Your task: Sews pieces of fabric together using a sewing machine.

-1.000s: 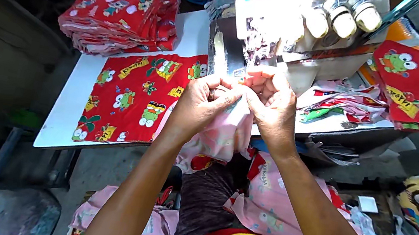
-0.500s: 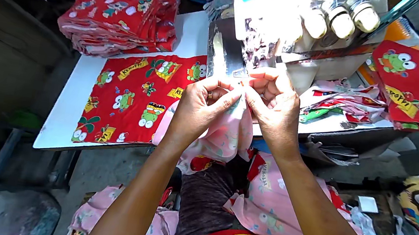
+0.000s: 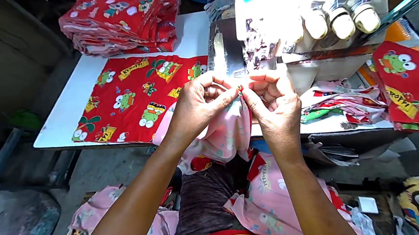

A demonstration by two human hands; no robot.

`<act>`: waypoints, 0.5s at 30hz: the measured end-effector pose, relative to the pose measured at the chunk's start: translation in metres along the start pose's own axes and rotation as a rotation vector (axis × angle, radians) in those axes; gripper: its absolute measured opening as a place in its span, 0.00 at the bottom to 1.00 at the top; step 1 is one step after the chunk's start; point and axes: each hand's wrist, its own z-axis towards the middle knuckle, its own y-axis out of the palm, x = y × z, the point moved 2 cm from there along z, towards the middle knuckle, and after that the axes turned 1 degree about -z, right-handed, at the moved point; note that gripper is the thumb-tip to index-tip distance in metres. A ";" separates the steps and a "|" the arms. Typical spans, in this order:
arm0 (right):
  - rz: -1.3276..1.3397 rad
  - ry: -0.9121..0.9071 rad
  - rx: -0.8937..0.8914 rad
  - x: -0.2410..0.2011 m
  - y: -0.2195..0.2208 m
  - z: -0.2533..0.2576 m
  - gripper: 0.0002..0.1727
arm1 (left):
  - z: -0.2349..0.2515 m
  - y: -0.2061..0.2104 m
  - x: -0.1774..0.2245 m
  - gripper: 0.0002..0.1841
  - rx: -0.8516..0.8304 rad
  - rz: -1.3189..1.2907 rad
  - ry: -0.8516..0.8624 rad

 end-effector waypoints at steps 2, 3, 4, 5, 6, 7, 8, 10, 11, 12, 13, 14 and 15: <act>0.004 -0.004 -0.003 0.000 0.000 -0.001 0.16 | 0.000 0.000 -0.001 0.06 0.010 0.003 0.001; 0.009 -0.006 -0.002 0.000 0.000 -0.001 0.16 | 0.000 0.001 -0.001 0.06 0.015 -0.004 0.003; 0.014 -0.004 -0.002 0.000 0.000 -0.002 0.16 | 0.000 0.001 -0.001 0.07 0.015 -0.010 0.001; 0.012 0.001 -0.007 -0.001 -0.001 -0.002 0.16 | 0.001 0.000 -0.001 0.09 0.006 -0.011 -0.002; 0.004 0.006 -0.014 -0.002 -0.001 -0.003 0.15 | 0.001 0.000 -0.001 0.11 -0.013 -0.003 0.000; -0.003 0.008 -0.016 -0.003 -0.001 -0.003 0.15 | 0.001 -0.001 -0.001 0.13 -0.035 0.014 0.009; -0.005 0.014 -0.014 -0.003 -0.002 -0.003 0.15 | 0.001 -0.002 -0.001 0.12 -0.053 0.045 0.018; 0.012 0.005 -0.004 -0.004 -0.001 -0.004 0.16 | 0.001 -0.004 -0.001 0.06 -0.051 0.136 0.064; 0.019 -0.012 -0.008 -0.004 0.000 -0.005 0.16 | 0.002 -0.006 0.000 0.06 -0.033 0.178 0.105; 0.008 -0.035 -0.028 -0.004 0.001 -0.006 0.17 | 0.003 -0.009 0.003 0.07 -0.007 0.216 0.152; -0.030 -0.060 -0.067 -0.003 0.002 -0.008 0.18 | 0.005 -0.015 0.006 0.09 0.016 0.226 0.204; -0.091 -0.097 -0.121 0.000 0.003 -0.013 0.20 | 0.009 -0.022 0.010 0.11 0.023 0.196 0.269; -0.173 -0.135 -0.187 0.004 0.004 -0.019 0.22 | 0.014 -0.030 0.015 0.11 0.019 0.157 0.337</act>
